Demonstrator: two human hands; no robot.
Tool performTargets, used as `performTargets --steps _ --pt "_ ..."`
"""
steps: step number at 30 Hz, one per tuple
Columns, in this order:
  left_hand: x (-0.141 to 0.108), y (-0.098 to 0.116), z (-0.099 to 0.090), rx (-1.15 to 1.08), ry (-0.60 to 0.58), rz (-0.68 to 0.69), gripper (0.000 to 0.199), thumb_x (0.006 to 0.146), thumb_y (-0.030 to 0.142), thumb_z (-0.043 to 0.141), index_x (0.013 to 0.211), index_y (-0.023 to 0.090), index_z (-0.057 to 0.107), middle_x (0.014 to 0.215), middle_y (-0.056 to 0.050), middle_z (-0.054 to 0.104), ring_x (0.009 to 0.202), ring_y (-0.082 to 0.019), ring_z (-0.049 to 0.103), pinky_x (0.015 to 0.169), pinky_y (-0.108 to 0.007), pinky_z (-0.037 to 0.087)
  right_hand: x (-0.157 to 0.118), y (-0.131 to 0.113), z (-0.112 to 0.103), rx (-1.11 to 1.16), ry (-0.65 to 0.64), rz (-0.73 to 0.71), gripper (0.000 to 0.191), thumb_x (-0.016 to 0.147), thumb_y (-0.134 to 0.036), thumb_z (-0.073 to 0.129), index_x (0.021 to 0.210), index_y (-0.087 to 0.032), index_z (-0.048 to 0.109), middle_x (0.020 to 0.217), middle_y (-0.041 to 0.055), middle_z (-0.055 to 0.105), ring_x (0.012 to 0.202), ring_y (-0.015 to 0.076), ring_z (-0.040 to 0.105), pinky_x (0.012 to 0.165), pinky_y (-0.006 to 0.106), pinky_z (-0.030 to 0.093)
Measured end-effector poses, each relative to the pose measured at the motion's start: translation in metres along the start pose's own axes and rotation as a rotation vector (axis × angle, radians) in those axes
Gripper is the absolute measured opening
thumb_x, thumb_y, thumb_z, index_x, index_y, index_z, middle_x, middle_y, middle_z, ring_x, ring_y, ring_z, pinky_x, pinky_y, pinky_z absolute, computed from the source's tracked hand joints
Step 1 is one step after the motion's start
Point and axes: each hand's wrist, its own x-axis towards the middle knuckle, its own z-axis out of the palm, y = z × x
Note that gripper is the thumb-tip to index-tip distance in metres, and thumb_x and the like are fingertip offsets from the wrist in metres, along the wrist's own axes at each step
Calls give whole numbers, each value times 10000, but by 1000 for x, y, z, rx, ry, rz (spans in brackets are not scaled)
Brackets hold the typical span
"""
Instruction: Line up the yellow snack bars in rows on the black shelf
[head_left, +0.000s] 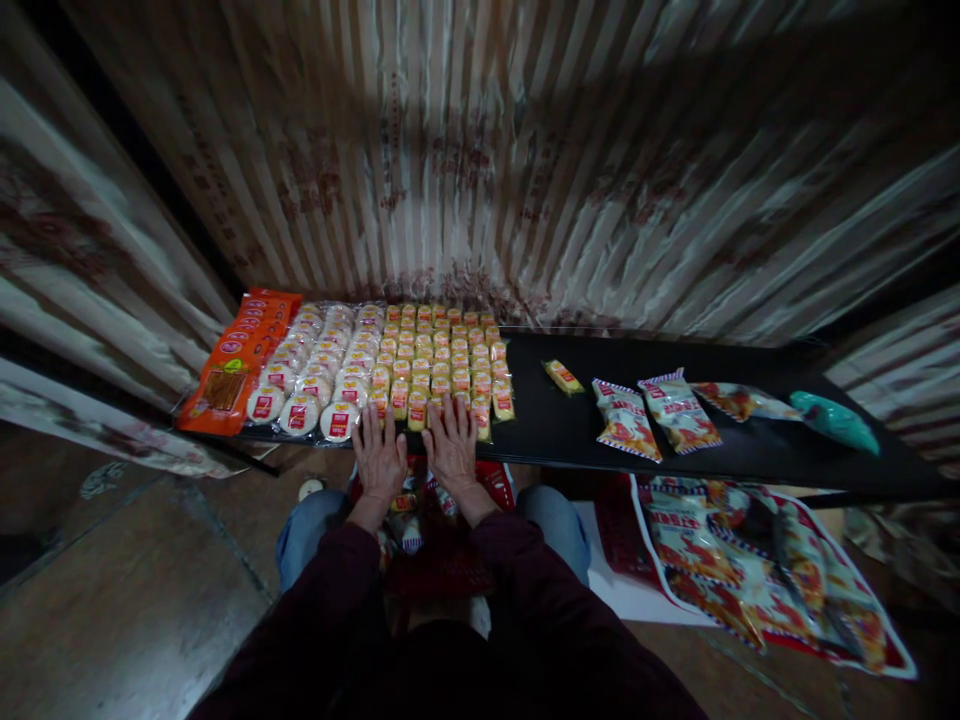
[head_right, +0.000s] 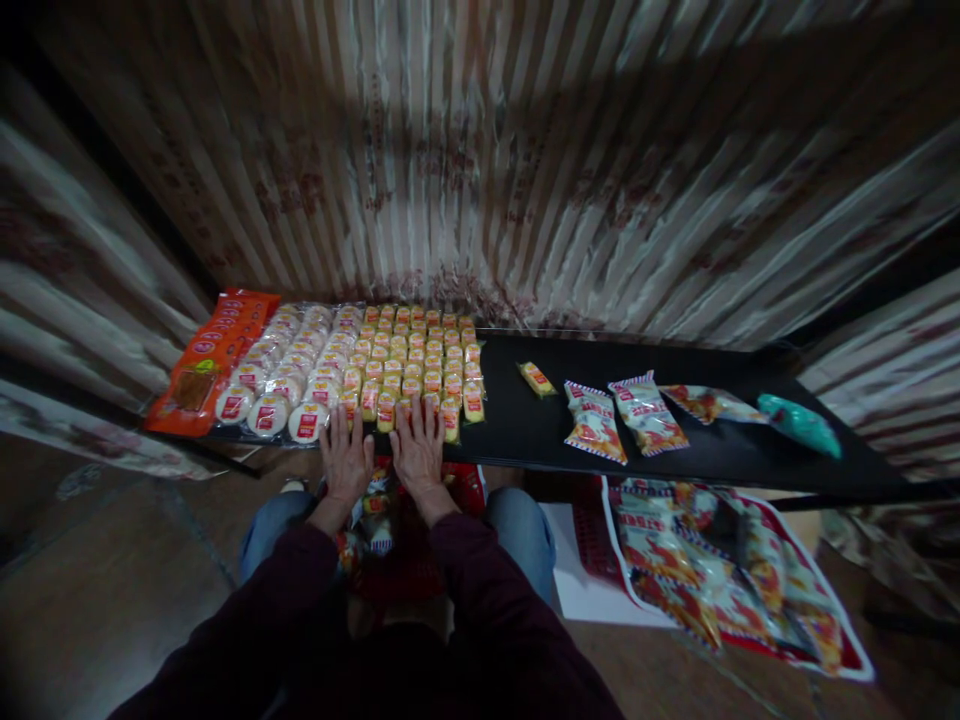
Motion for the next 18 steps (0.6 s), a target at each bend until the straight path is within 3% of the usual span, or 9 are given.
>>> performTargets --steps 11,18 --pt "16 -4 8 -2 19 73 583 964 318 328 1469 29 302 1557 -208 239 1480 -273 109 1182 -540 155 2 -2 1 0 19 -32 537 956 -308 407 1480 -213 336 1599 106 193 1485 260 91 1164 520 157" --pt "23 -5 10 -31 -18 130 567 947 325 387 1458 81 356 1571 -189 204 1482 -275 85 1186 -517 172 17 -14 1 17 -17 -43 494 967 -287 393 1457 -227 382 1597 94 206 1489 262 72 1164 495 181"
